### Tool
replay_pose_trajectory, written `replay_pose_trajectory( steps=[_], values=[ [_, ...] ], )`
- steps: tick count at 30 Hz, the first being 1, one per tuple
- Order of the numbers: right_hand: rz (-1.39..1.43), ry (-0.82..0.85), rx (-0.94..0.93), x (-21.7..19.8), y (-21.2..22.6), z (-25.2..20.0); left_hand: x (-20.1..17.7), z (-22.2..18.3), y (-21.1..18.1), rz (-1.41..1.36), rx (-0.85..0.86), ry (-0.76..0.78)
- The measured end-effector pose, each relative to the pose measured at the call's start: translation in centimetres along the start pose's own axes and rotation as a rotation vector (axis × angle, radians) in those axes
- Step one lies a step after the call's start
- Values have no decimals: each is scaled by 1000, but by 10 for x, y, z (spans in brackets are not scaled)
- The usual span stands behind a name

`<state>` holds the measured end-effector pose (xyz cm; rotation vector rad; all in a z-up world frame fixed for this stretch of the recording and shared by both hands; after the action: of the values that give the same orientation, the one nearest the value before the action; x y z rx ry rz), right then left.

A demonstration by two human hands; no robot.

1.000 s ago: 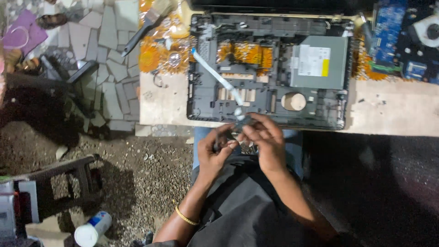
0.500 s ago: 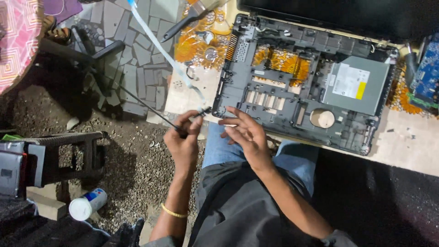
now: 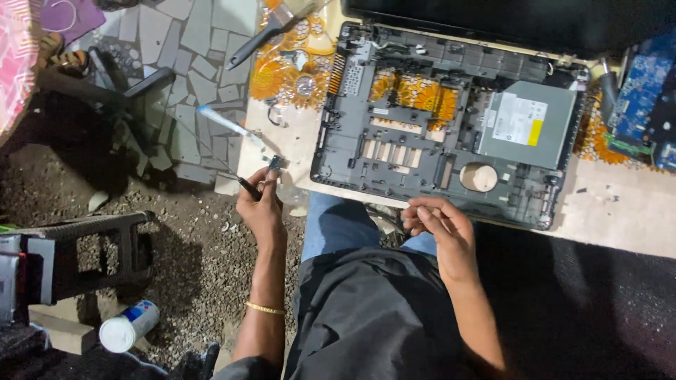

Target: Removing screws and prying open the chassis of a laptop to access internal components.

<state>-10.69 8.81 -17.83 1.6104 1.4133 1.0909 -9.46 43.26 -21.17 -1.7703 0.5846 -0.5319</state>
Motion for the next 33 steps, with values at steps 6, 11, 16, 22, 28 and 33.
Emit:
replay_pose_trajectory(
  steps=[6,11,16,22,28,33],
  values=[
    [4,-72,9,-20,-2,-13,0,4,10,309,250,-33],
    [-15,-125,4,-37,-1,-16,16,-10,-14,417,346,45],
    [-35,-180,-14,-63,14,-10,13,-1,-3,434,328,59],
    [-44,-287,-67,-111,25,0,15,-3,-8,421,314,134],
    [-350,-456,-178,-126,40,3,19,-10,-22,384,284,144],
    [-388,-447,-72,-117,12,6,19,-13,-22,359,250,158]
  ],
)
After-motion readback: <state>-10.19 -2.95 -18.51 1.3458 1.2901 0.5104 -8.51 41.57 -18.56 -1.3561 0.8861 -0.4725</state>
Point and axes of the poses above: each hand's wrist, its own z-axis towards the middle knuckle, its own x-axis out of the palm, y = z × x, the point moved 3 cm from there along z, towards the middle knuckle, and after that the axes turned 6 degrees about -z, right-handed, at the moved point
